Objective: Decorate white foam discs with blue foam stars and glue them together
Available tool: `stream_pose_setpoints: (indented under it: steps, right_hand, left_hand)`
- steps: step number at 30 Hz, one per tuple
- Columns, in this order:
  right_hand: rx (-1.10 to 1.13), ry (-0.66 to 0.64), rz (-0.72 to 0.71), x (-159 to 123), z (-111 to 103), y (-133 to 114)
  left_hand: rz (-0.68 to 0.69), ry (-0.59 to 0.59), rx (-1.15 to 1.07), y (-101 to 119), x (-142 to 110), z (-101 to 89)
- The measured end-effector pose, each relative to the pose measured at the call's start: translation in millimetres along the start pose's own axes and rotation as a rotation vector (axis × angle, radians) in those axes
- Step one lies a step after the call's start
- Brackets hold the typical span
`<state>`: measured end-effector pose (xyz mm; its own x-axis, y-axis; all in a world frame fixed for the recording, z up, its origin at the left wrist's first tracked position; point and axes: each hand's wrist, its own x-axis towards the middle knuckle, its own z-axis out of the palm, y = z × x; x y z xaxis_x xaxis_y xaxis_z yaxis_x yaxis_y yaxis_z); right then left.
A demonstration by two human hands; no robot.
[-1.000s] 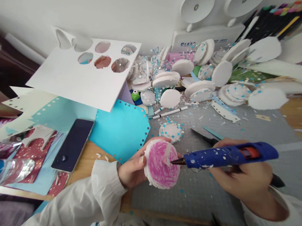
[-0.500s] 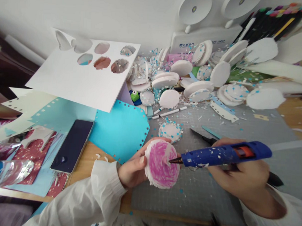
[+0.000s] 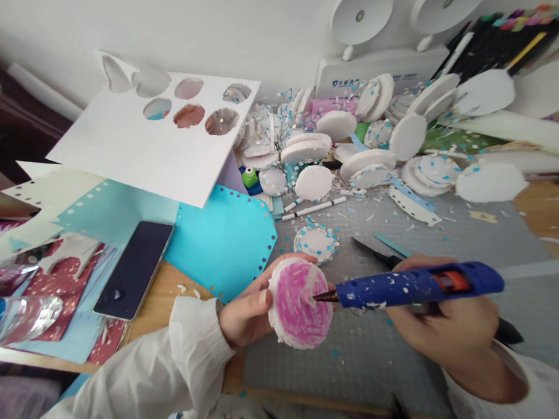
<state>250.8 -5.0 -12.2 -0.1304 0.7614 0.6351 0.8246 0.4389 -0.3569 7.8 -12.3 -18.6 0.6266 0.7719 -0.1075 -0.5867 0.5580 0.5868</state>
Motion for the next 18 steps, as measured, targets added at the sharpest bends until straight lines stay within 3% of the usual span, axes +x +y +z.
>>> stream_pose_setpoints:
  steps: [18]
  right_hand:
    - [0.041, 0.014, 0.0, 1.4, -1.5, 2.1]
  left_hand:
    - [0.013, 0.014, 0.013, 0.2, 0.1, -0.5]
